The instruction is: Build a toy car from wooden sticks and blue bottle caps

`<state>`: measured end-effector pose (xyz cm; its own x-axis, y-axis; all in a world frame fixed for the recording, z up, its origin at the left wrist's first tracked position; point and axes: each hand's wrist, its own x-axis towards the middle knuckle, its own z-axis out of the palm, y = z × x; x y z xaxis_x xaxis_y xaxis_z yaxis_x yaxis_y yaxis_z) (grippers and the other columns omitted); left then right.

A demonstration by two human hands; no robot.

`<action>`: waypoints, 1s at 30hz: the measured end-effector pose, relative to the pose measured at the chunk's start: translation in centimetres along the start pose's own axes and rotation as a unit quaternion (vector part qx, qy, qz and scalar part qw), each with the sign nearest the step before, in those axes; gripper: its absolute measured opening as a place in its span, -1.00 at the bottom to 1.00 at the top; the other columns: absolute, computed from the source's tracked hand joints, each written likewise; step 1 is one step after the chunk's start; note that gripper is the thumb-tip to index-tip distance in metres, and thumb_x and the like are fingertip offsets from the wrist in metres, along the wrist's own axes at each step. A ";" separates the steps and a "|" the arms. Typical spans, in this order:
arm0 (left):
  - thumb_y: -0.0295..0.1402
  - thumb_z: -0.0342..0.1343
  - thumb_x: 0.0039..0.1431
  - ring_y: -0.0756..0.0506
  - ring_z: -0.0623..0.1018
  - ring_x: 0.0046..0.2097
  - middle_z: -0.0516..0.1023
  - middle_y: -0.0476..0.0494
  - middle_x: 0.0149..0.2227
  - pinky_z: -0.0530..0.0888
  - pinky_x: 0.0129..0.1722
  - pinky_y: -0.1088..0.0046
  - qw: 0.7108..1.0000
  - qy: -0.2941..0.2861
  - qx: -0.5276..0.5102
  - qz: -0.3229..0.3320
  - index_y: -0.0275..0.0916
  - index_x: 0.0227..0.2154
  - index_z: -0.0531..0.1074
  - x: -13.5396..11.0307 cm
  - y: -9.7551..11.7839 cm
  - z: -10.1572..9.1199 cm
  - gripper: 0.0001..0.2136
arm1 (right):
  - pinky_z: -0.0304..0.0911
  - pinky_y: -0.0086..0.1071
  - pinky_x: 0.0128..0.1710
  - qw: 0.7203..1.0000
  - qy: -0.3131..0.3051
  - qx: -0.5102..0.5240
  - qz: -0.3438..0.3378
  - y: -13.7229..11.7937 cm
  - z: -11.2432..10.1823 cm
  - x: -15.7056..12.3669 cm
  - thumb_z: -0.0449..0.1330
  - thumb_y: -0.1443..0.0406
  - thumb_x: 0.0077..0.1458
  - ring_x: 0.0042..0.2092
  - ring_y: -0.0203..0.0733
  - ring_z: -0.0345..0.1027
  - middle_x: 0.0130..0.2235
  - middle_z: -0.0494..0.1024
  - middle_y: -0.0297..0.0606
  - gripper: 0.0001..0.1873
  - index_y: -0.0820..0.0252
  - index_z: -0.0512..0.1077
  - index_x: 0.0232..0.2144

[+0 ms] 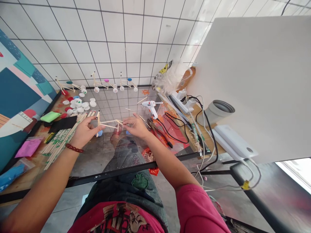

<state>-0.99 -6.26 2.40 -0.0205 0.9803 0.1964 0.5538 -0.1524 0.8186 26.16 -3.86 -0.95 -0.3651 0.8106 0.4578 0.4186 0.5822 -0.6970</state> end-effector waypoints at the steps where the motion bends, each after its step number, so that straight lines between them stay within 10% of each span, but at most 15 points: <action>1: -0.04 0.35 -0.06 0.05 0.37 -0.51 0.57 -0.20 -0.03 0.41 -0.46 0.41 0.999 0.005 0.034 -0.002 -0.23 -0.01 0.49 -0.6 -0.1 -0.5 -0.43 | -0.14 0.16 0.44 1.000 0.000 -0.002 0.001 0.0 0.1 0.0 0.33 0.25 0.12 -0.05 -0.09 0.63 -0.13 0.74 -0.29 -0.94 0.01 0.64 -0.36; 7: -0.44 0.07 0.07 -0.12 0.55 -0.23 0.50 -0.19 -0.14 0.55 -0.14 0.27 0.984 -0.065 0.125 0.106 -0.20 -0.04 0.44 -5.7 0.0 -2.6 -0.65 | -0.23 0.21 0.45 1.000 0.003 -0.017 0.003 0.0 0.4 -0.1 0.34 0.22 0.12 -0.06 -0.10 0.62 -0.14 0.73 -0.31 -0.95 0.00 0.63 -0.35; 11: -0.44 0.02 0.19 -0.18 0.60 -0.10 0.60 -0.19 -0.15 0.56 -0.03 0.20 0.970 -0.163 0.118 0.136 -0.16 -0.17 0.48 -7.2 1.4 -0.9 -0.79 | -0.25 0.21 0.45 1.000 -0.002 -0.016 0.000 -0.2 0.3 -0.2 0.34 0.22 0.13 -0.05 -0.10 0.62 -0.13 0.73 -0.29 -0.94 0.01 0.63 -0.35; 14: -0.39 0.11 0.17 -0.27 0.58 0.03 0.62 -0.24 -0.05 0.50 0.10 0.06 0.976 -0.127 0.104 0.147 -0.17 -0.20 0.55 -6.9 2.5 0.9 -0.82 | -0.24 0.19 0.45 1.000 0.002 -0.009 -0.005 -0.4 0.3 -0.3 0.34 0.24 0.13 -0.05 -0.10 0.62 -0.14 0.73 -0.28 -0.95 0.02 0.63 -0.35; 18: -0.28 0.20 0.15 -0.09 0.57 -0.34 0.63 -0.20 -0.22 0.55 -0.30 0.31 0.995 -0.060 -0.082 0.017 -0.22 -0.14 0.55 -6.0 4.1 3.1 -0.76 | -0.22 0.19 0.44 1.000 0.007 -0.012 -0.019 -0.5 0.3 -0.3 0.33 0.26 0.13 -0.06 -0.10 0.62 -0.14 0.73 -0.26 -0.94 0.04 0.63 -0.34; 23: -0.19 0.39 0.00 0.13 0.30 -0.64 0.59 -0.10 -0.43 0.06 -0.71 0.62 0.881 -0.067 -0.402 -0.242 -0.30 -0.29 0.46 -4.9 6.0 5.2 -0.66 | -0.19 0.18 0.43 0.999 0.015 -0.028 -0.035 -0.7 0.3 -0.5 0.33 0.23 0.14 -0.07 -0.11 0.61 -0.14 0.72 -0.27 -0.93 0.03 0.62 -0.32; 30: -0.17 0.30 0.14 0.16 0.17 -0.69 0.50 0.01 -0.54 -0.03 -0.73 0.64 0.836 -0.012 -0.461 -0.297 -0.29 -0.33 0.43 -4.2 6.8 5.4 -0.72 | -0.27 0.17 0.46 0.998 0.008 -0.029 -0.064 -1.1 0.4 -0.8 0.31 0.23 0.14 -0.09 -0.11 0.61 -0.14 0.71 -0.27 -0.93 0.03 0.61 -0.35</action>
<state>7.33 -10.71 4.23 -0.0407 0.9176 -0.3953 -0.4259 0.3419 0.8377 25.63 -5.16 -0.77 -0.4055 0.7304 0.5496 0.4169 0.6828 -0.6000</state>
